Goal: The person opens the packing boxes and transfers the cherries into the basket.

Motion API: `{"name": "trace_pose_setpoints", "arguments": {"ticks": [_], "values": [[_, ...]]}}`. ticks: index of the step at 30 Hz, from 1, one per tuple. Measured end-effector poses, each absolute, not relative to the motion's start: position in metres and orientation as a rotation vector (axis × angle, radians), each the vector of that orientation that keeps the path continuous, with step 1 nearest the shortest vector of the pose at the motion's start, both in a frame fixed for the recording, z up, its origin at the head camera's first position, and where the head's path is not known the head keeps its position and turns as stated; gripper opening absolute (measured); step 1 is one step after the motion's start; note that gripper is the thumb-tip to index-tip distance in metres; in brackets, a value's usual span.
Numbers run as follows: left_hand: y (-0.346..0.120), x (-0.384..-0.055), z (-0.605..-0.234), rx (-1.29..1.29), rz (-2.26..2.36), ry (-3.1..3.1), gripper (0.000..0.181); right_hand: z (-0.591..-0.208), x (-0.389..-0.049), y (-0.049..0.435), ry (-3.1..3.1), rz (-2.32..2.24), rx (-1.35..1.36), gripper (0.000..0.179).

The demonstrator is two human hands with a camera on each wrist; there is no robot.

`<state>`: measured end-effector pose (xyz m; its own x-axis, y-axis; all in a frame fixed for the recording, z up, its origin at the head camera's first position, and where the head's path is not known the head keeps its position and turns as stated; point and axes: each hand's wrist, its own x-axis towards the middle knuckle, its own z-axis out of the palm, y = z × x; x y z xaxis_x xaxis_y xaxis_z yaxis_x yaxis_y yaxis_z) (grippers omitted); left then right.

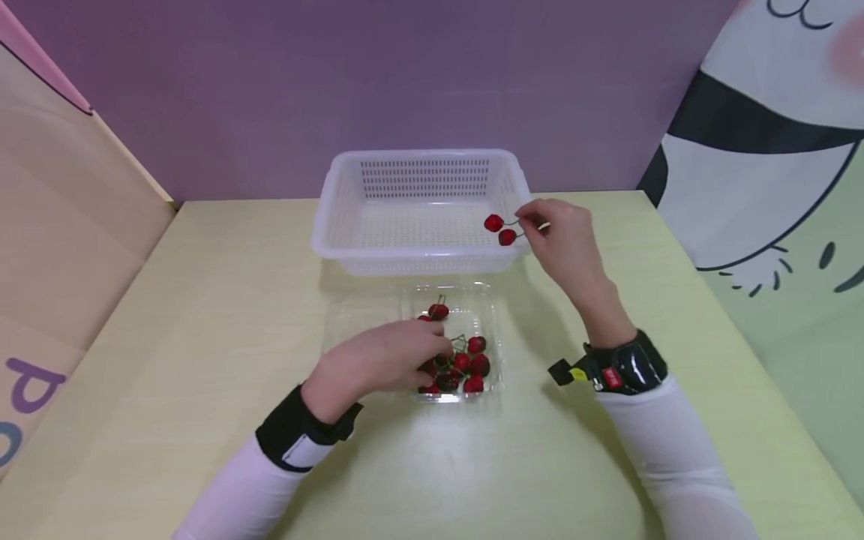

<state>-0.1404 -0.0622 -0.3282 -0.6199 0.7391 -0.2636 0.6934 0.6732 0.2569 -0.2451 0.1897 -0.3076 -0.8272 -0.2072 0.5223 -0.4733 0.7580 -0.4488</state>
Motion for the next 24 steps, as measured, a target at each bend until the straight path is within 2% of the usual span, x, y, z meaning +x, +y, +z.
{"name": "trace_pose_setpoints", "arguments": {"ticks": [12,20,24], "values": [[-0.0607,-0.1391,-0.3289,1.154,0.158,2.540,0.025,-0.3108,-0.2452,0.1898,-2.562,0.827,0.511,0.012],[-0.0608,-0.1399,-0.3299,1.173,0.192,2.523,0.025,-0.3106,-0.2471,0.1919,-2.576,0.736,0.490,0.026],[-0.0606,-0.1406,-0.3304,1.214,0.225,2.508,0.026,-0.3098,-0.2457,0.1915,-2.605,0.728,0.488,0.026]]}}
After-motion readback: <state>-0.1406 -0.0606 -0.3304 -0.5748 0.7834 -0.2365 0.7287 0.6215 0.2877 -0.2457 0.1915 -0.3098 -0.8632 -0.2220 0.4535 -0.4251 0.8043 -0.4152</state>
